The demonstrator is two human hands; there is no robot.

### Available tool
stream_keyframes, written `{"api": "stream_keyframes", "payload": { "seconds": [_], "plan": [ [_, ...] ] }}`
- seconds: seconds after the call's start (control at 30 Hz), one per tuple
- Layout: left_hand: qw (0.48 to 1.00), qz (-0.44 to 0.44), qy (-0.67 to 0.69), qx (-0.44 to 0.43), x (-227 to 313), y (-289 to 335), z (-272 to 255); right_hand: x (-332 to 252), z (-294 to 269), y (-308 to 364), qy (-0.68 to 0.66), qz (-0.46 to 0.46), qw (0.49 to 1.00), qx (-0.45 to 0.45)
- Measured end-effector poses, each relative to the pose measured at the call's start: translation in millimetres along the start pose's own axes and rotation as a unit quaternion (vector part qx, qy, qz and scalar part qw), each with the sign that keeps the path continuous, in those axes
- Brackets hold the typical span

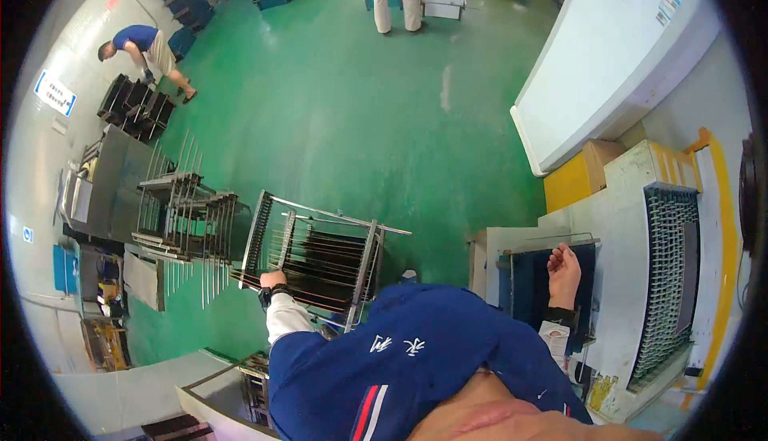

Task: Moving metal racks and loading metal plates into an industrial processing machine.

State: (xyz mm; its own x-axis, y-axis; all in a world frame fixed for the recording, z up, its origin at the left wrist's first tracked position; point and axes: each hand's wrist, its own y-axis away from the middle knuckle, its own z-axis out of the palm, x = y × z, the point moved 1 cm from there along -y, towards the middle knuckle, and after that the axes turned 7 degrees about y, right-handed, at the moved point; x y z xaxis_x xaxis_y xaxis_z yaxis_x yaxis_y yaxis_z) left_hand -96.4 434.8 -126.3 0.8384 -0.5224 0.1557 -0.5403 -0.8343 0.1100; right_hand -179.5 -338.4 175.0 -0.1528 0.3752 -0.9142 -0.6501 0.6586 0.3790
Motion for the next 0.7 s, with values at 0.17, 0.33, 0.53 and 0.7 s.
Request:
{"api": "stream_keyframes", "payload": {
  "seconds": [0.17, 0.33, 0.53, 0.7],
  "plan": [
    [0.996, 0.023, 0.021, 0.089, -12.4, -0.9, 5.1, 6.0, 9.6, -5.6, -0.001, 0.006, 1.0, -0.004],
    [0.996, -0.077, 0.038, 0.032, -19.8, -12.7, -6.6, 17.6, 25.4, -4.3, 0.028, 0.013, 0.999, -0.04],
    [0.873, 0.213, -0.386, -0.208, -26.4, -24.1, -27.2, 28.3, 39.9, 6.9, 0.034, 0.031, 0.996, -0.076],
    [0.875, 0.21, -0.355, -0.253, -24.8, -24.3, -41.7, 30.1, 44.9, 12.5, 0.035, 0.03, 0.996, -0.076]
  ]
}}
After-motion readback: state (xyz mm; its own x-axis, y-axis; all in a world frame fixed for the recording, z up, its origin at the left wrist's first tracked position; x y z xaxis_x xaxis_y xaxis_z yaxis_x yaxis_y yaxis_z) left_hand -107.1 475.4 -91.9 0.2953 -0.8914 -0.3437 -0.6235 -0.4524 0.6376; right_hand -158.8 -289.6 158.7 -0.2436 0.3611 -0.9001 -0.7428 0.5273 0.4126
